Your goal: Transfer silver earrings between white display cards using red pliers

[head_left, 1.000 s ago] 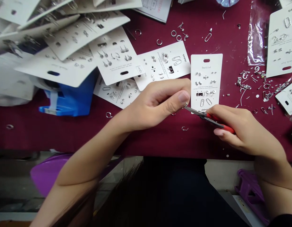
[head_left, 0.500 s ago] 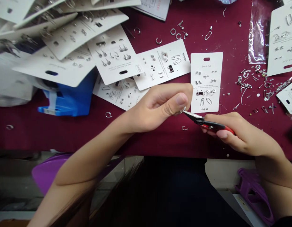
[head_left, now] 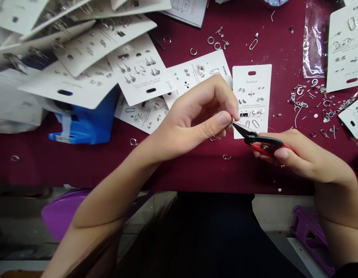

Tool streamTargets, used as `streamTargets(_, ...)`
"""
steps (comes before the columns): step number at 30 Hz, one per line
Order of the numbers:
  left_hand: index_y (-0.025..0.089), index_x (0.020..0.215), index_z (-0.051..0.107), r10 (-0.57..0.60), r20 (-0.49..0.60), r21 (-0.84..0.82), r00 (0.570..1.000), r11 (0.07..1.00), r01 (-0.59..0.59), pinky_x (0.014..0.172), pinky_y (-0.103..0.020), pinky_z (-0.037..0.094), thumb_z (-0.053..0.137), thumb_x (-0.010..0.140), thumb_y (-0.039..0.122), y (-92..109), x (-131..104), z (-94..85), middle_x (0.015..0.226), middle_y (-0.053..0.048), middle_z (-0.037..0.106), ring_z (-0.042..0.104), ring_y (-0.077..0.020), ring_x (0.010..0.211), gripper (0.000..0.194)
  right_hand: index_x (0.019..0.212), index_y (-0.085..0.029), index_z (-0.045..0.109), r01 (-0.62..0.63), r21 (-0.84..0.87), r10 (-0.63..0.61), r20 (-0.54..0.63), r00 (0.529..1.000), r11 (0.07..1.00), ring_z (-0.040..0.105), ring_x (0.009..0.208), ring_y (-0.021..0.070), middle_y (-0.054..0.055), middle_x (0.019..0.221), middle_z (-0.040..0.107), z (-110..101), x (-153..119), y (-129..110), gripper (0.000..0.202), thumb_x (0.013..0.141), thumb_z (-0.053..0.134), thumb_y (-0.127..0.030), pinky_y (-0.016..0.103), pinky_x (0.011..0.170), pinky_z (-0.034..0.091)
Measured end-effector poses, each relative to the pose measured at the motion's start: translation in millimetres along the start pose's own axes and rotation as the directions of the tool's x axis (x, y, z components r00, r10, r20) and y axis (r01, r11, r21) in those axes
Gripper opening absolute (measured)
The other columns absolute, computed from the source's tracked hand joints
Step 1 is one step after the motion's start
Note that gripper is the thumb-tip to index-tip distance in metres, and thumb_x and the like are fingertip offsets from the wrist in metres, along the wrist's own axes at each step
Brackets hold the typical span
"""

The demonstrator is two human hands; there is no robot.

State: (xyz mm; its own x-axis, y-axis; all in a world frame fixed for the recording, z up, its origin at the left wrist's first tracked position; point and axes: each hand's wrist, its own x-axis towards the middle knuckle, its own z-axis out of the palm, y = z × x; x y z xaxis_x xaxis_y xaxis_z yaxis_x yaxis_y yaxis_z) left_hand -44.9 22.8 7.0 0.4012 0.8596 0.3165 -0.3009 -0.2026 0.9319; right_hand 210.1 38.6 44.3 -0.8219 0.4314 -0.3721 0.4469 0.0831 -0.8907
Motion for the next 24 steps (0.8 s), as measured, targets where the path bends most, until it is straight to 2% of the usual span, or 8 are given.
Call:
streamTargets(4,0.017,0.093,0.067,-0.043,-0.039,-0.038,0.998,0.998,0.042,0.058,-0.018,0.052,0.061,0.094,0.014,2.8,-0.5,2.8,0.080,-0.001,0.057,0.059,-0.0061,0.066,0.007,0.087,-0.016,0.057,0.014,-0.079,-0.015,-0.012,1.000,0.997,0.049,0.058,0.0110,0.001,0.071,0.059,-4.0,-0.7,-2.5,0.058,0.101,0.030,-0.065,0.026,0.057,0.037)
streamTargets(9,0.020,0.091,0.065,-0.120,-0.210,-0.033,0.970,0.993,0.116,0.059,-0.017,0.055,0.063,0.095,0.022,0.5,-0.6,7.6,0.075,0.002,0.062,0.062,-0.0061,0.066,0.005,0.094,-0.015,0.057,0.031,-0.145,-0.045,-0.093,0.995,0.989,0.052,0.064,0.0115,0.001,0.075,0.058,-5.7,-4.6,-6.1,0.057,0.102,0.028,-0.063,0.026,0.062,0.040)
streamTargets(13,0.018,0.092,0.063,-0.022,-0.222,-0.039,0.975,0.999,0.014,0.057,-0.015,0.055,0.064,0.094,0.020,-9.8,1.7,5.0,0.074,0.004,0.063,0.064,-0.0049,0.064,0.004,0.092,-0.017,0.055,-0.019,-0.023,0.016,-0.101,0.995,1.000,0.056,0.073,0.0151,0.003,0.079,0.059,-0.6,-7.8,-7.3,0.054,0.104,0.025,-0.060,0.029,0.068,0.041)
streamTargets(16,0.019,0.096,0.065,0.071,-0.263,0.006,0.962,0.997,-0.072,0.069,-0.015,0.060,0.064,0.093,0.014,-12.8,1.7,5.6,0.083,0.004,0.064,0.071,-0.0054,0.077,0.005,0.090,-0.017,0.055,-0.033,0.082,0.038,-0.065,0.997,0.996,0.058,0.076,0.0163,0.004,0.081,0.061,4.4,-7.1,-8.3,0.054,0.104,0.025,-0.060,0.030,0.071,0.042)
streamTargets(19,0.020,0.097,0.068,0.084,-0.321,0.095,0.943,0.994,-0.056,0.082,-0.018,0.062,0.065,0.092,0.013,-9.1,0.9,9.5,0.089,0.006,0.065,0.074,-0.0072,0.091,0.009,0.090,-0.017,0.056,-0.063,0.095,0.070,-0.074,0.995,0.994,0.057,0.071,0.0153,0.004,0.079,0.061,7.6,-4.3,-8.7,0.056,0.102,0.027,-0.064,0.030,0.067,0.042)
streamTargets(24,0.018,0.094,0.068,0.115,-0.292,0.118,0.949,0.989,-0.084,0.081,-0.016,0.062,0.066,0.090,0.007,-4.6,1.5,13.3,0.087,0.005,0.069,0.075,-0.0080,0.090,0.012,0.096,-0.017,0.059,-0.080,0.090,0.090,-0.111,0.990,0.993,0.053,0.064,0.0126,0.002,0.076,0.058,9.3,-1.5,-8.3,0.055,0.103,0.028,-0.062,0.028,0.062,0.040)
